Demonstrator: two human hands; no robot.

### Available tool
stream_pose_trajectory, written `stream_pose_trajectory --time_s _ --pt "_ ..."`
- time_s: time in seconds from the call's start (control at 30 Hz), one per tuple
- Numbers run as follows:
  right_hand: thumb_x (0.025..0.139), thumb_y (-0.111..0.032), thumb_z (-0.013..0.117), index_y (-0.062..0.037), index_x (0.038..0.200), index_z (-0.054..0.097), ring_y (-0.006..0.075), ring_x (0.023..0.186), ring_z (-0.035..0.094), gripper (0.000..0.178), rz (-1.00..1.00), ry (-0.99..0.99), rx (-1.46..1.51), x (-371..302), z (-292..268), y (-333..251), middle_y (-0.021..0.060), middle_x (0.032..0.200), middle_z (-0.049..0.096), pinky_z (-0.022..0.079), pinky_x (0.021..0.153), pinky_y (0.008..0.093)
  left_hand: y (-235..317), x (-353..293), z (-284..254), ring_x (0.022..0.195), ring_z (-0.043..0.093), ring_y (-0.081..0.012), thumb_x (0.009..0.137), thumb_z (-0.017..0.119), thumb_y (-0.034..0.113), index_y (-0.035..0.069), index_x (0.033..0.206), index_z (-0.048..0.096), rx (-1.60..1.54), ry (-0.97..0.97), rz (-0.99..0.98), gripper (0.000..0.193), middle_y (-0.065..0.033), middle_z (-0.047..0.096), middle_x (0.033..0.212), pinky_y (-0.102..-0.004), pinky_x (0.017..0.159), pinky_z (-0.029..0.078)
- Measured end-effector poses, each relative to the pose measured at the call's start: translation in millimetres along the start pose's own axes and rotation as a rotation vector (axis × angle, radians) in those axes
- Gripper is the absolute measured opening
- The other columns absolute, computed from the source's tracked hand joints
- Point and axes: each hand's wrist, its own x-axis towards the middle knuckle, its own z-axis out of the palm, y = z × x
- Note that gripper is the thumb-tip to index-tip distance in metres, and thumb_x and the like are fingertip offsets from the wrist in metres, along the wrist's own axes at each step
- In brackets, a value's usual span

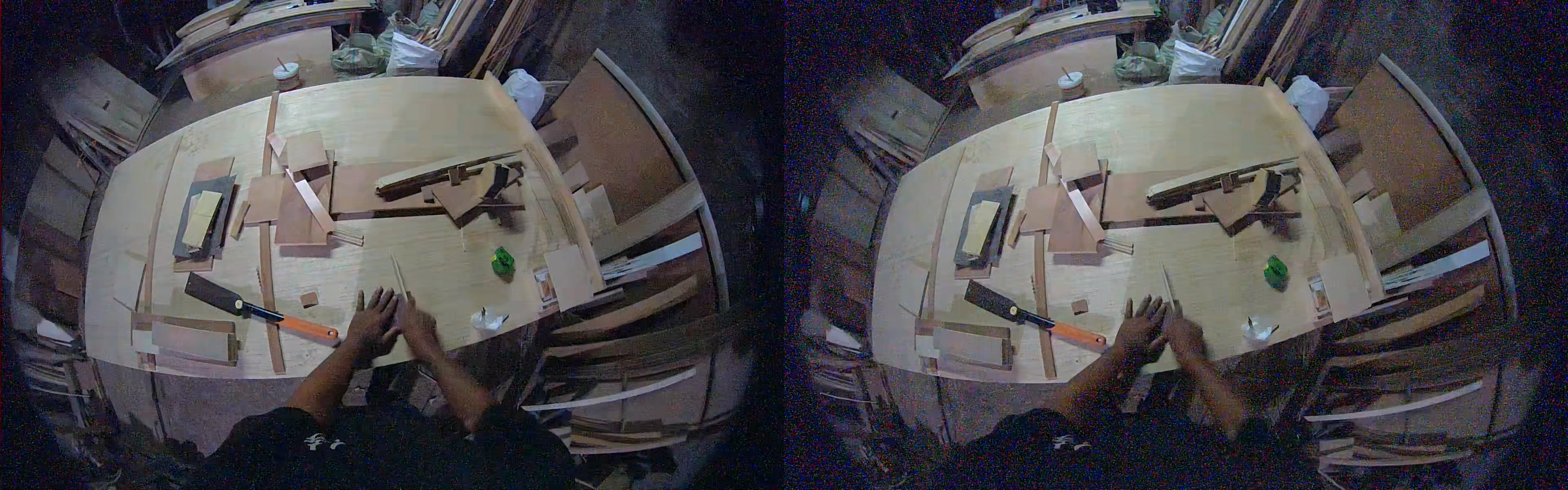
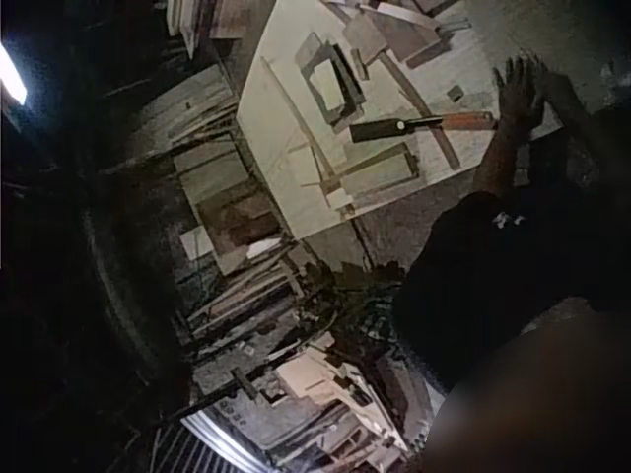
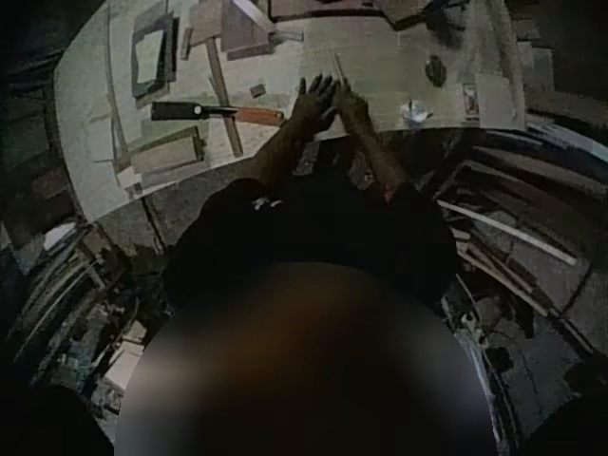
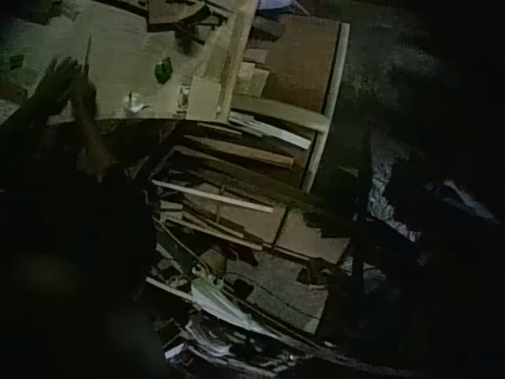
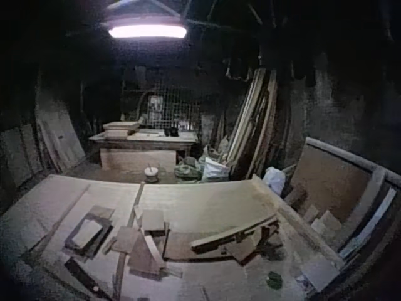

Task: Sawing a piece of wood and then sanding the edges with a sanding block.

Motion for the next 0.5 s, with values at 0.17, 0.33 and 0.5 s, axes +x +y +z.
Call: stream_pose_trajectory --time_s 0.17,0.33,0.5 --pt "0.100 -0.037 0.028 0.0043 0.106 0.058 0.0395 0.085 0.066 0.052 0.314 0.061 0.265 109.1 -35.4 2.6 0.0221 0.090 0.067 0.052 0.076 0.0483 18.5 19.3 -0.3 0.140 0.021 -0.0386 0.081 0.058 0.037 0.000 0.139 0.037 -0.050 0.044 0.085 0.072 -0.0191 0.029 0.149 -0.0611 0.112 0.007" --pt "0.100 -0.036 0.025 0.0005 0.109 0.059 0.0398 0.088 0.065 0.050 0.171 0.001 0.182 31.6 16.2 23.5 0.0245 0.097 0.066 0.051 0.078 0.0496 2.9 7.2 10.3 0.139 0.023 -0.0392 0.079 0.060 0.036 0.001 0.137 0.041 -0.064 0.066 0.030 0.071 -0.0192 0.031 0.148 -0.0617 0.111 0.007" --pt "0.095 -0.027 0.040 -0.0077 0.134 0.047 0.0288 0.062 0.063 0.044 0.144 -0.135 -0.201 -128.4 80.5 98.7 0.0105 0.076 0.067 0.052 0.053 0.0459 9.1 10.7 -0.3 0.139 0.023 -0.0385 0.080 0.059 0.041 0.001 0.139 0.038 -0.006 0.024 0.025 0.074 -0.0182 0.030 0.149 -0.0614 0.111 0.008"
